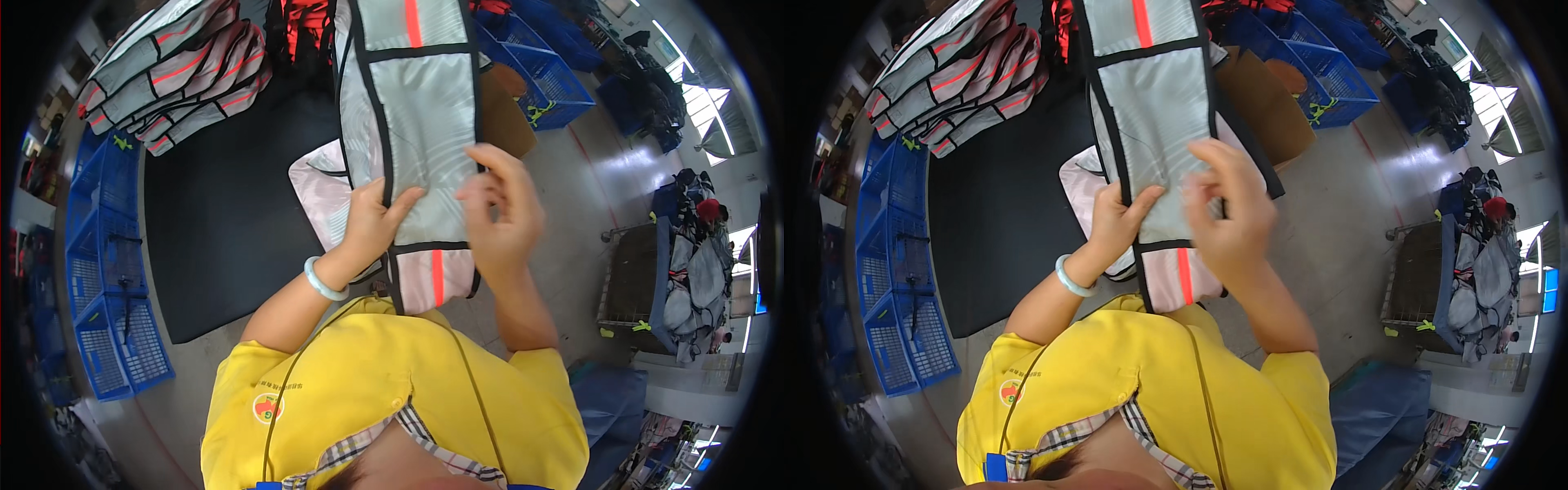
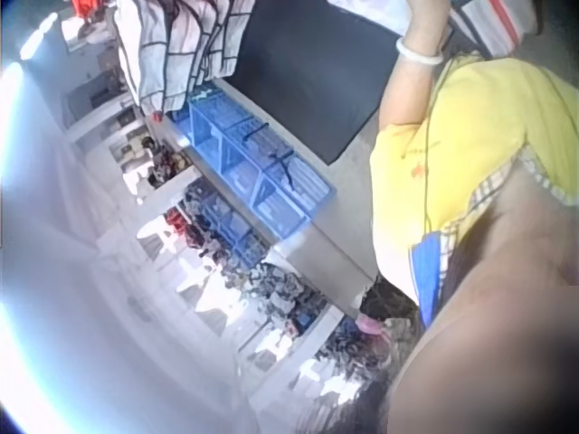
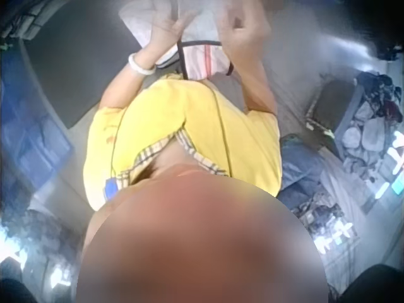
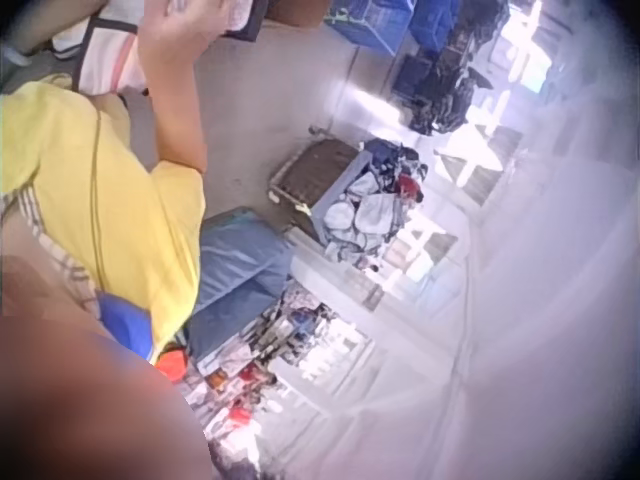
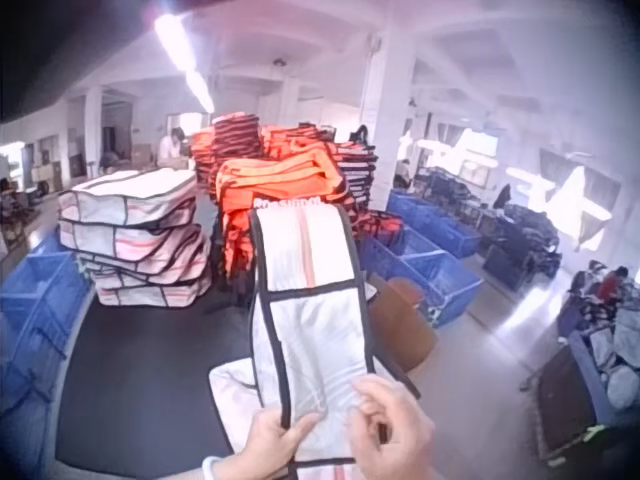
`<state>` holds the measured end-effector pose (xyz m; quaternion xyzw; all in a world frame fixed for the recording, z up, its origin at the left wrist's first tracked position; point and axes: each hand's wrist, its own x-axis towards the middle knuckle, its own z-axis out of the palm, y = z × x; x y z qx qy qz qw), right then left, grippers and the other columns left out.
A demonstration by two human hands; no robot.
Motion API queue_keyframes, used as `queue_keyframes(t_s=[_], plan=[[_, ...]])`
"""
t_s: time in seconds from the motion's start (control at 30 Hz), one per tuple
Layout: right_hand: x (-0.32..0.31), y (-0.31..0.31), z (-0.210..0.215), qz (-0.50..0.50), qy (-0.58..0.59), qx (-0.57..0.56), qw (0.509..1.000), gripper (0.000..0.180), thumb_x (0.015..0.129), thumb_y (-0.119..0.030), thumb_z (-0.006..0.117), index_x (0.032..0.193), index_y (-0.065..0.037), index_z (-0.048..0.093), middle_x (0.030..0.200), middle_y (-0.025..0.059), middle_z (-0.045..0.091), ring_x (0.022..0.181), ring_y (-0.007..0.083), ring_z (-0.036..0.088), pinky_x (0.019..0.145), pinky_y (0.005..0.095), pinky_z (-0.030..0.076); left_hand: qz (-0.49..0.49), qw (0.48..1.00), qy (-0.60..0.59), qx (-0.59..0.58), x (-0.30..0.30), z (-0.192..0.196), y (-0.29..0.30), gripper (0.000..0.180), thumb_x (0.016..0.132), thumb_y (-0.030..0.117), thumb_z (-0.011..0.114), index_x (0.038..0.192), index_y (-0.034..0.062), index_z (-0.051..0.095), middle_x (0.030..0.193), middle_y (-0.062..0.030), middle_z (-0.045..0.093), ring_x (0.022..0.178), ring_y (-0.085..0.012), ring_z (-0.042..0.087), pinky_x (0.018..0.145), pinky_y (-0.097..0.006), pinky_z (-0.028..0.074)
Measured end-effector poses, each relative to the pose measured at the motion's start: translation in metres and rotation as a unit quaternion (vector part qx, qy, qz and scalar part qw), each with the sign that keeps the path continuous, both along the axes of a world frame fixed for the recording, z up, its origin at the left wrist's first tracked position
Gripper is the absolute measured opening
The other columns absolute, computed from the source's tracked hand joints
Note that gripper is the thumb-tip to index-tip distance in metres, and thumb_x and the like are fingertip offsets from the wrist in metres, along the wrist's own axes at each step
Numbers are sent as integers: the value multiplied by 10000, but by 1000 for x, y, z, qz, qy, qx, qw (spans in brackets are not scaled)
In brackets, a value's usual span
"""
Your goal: Inspecting and zipping fabric bags or covers at a manufacturing workstation.
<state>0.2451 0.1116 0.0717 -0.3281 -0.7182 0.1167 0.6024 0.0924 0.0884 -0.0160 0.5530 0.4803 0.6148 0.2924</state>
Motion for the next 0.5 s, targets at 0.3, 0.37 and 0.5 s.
queue_keyframes(t_s=[0.3, 0.37, 0.5], plan=[[-37, 41, 26, 249, -60, -320, 912, 129, 981, -136, 564, 913, -27, 552, 862, 56, 602, 613, 87, 559, 572, 221, 442, 7, 998, -63, -19, 19, 8, -7, 238, 956, 155, 615, 821, -38, 584, 580, -76, 454, 574, -93, 381, 506, -307, 379], [-32, 59, 47, 323, 17, -308, 895, 152, 990, -164, 560, 921, -28, 551, 853, 60, 619, 671, 89, 591, 615, 230, 476, 16, 991, -134, -15, 29, 11, -4, 281, 977, 216, 602, 826, -21, 586, 602, -30, 424, 593, -73, 362, 496, -293, 335], [-23, 55, 71, 338, 53, -253, 905, 140, 1036, -139, 455, 970, -27, 507, 834, 65, 599, 724, 96, 588, 633, 220, 476, 18, 986, -162, -31, 33, 15, -5, 295, 981, 228, 591, 871, -46, 593, 617, 1, 475, 609, -76, 394, 518, -300, 361]])
